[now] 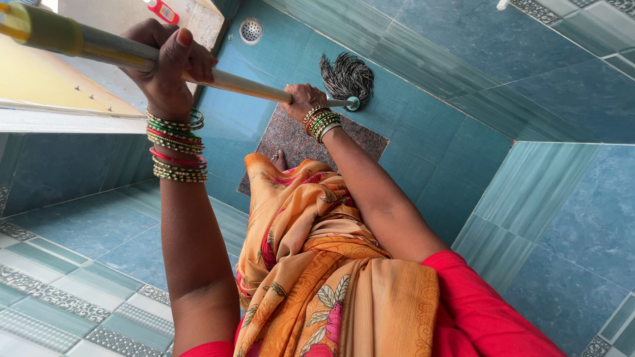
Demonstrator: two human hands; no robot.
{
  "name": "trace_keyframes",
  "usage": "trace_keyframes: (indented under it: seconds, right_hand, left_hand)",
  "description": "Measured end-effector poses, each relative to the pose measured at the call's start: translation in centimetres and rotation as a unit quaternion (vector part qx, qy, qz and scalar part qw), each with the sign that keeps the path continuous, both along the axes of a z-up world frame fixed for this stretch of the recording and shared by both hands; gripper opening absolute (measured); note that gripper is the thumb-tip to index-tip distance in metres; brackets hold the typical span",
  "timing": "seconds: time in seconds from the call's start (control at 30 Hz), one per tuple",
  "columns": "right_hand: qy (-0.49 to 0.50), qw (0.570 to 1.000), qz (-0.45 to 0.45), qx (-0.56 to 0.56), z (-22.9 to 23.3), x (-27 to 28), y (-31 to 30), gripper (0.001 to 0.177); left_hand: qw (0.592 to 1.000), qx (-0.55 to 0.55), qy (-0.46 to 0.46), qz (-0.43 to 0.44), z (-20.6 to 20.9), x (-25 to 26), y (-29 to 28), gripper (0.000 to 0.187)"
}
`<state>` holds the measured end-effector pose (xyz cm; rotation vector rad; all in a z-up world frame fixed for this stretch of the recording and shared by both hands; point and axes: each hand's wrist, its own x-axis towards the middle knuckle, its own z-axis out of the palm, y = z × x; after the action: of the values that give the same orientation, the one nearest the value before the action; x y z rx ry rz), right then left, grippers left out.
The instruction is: The person mops the tiled floor of a bathroom and then applies adhesive tape and small plastic components to a wall-mounted shelving unit.
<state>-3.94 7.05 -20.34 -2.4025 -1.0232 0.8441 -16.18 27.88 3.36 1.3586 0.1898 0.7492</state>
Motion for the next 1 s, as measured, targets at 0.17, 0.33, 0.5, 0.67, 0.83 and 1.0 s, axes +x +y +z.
trace_keyframes:
  seconds: [0.17, 0.33, 0.5, 0.67, 0.83, 1.0]
  right_hand:
    - [-0.077, 0.996, -0.044, -0.028, -4.9, 2.6, -6.1, 0.045]
    - [-0.122, 0.986, -0.100, -0.059, -7.7, 5.9, -13.2, 0.045]
    - [-0.096, 0.974, -0.151, -0.139, -2.8, 8.4, -20.0, 0.034]
    - [-0.098, 0.959, -0.199, -0.174, 0.2, 10.4, -26.2, 0.026]
    - [-0.119, 0.946, -0.242, -0.183, 1.5, 11.9, -33.0, 0.024]
    - [-0.143, 0.933, -0.267, -0.194, 2.6, 11.9, -37.6, 0.026]
  left_hand:
    - [0.998, -0.055, -0.018, -0.032, -1.9, 3.2, -4.0, 0.037]
    - [0.989, -0.116, -0.021, -0.087, -3.7, 6.8, -9.3, 0.037]
    - [0.979, -0.143, -0.002, -0.144, -5.0, 10.0, -15.6, 0.033]
    - [0.971, -0.116, 0.000, -0.210, -5.2, 13.7, -21.5, 0.030]
    - [0.943, -0.136, -0.027, -0.301, -4.0, 17.2, -28.0, 0.032]
    - [0.936, -0.017, -0.051, -0.347, -1.7, 18.9, -32.2, 0.029]
